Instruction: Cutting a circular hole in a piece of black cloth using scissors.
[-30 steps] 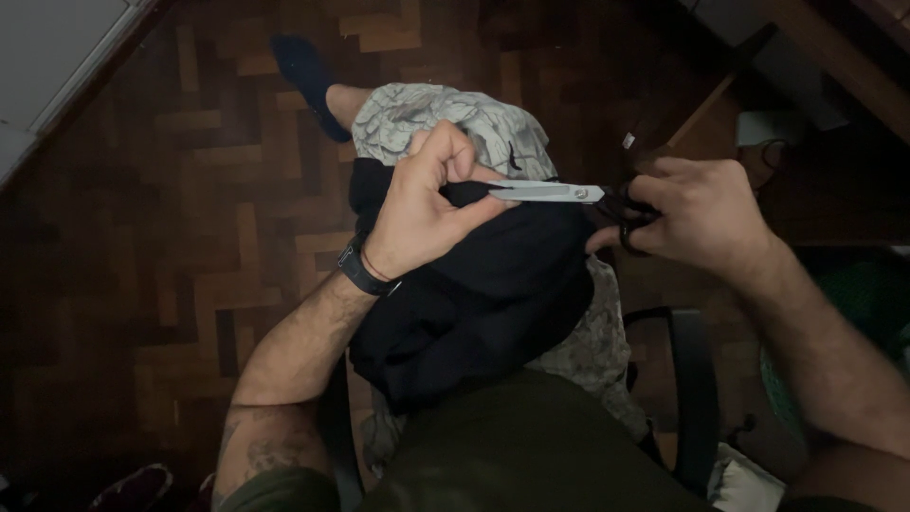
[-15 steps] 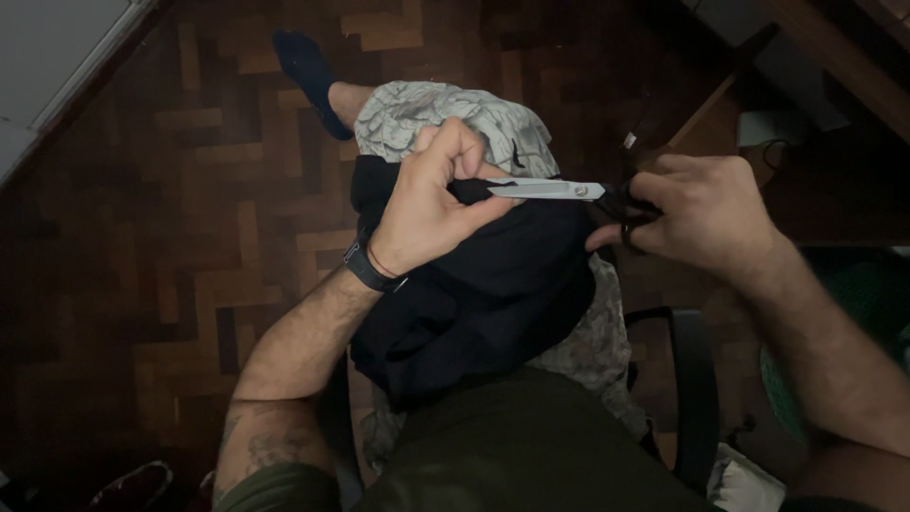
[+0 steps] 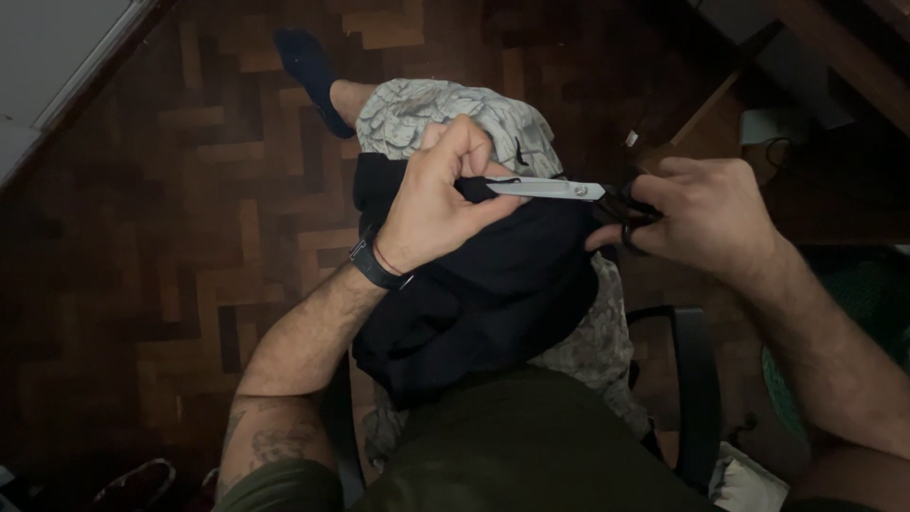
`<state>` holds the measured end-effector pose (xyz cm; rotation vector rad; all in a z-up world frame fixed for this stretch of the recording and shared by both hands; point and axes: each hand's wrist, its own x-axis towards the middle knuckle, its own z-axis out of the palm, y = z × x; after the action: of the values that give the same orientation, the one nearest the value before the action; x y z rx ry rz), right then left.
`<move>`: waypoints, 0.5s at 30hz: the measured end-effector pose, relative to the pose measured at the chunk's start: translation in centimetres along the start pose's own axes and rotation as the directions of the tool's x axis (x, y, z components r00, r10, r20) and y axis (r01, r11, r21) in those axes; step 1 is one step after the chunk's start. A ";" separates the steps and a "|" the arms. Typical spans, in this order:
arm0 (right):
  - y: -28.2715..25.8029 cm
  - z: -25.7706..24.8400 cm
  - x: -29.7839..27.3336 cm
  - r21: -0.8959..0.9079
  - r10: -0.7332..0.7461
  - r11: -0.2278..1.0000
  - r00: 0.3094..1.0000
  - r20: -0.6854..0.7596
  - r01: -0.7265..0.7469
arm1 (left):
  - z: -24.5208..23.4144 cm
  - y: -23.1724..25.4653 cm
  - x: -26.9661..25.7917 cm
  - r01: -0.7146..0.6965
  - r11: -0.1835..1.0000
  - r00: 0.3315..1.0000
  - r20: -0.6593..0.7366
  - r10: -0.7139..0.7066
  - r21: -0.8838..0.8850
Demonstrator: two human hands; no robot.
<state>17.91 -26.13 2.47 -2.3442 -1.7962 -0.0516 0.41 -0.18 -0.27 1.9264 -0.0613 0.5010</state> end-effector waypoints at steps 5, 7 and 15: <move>0.7 1.2 -0.8 0.013 -0.008 1.000 1.000 0.003 0.008 | 0.2 0.0 0.1 -0.031 0.995 0.999 -0.023 0.034 0.097; 0.8 1.5 -1.0 0.020 -0.012 1.000 1.000 -0.014 0.012 | 0.2 0.1 0.3 -0.027 0.993 0.999 -0.029 0.030 0.113; -0.9 1.0 0.9 0.896 0.275 0.436 0.961 -0.039 -0.088 | -0.6 0.9 0.6 -0.013 0.998 1.000 0.012 0.012 0.059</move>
<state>17.17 -24.90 1.74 -1.6138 -1.0093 0.5677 0.53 0.07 0.96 1.9878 -0.0665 0.5046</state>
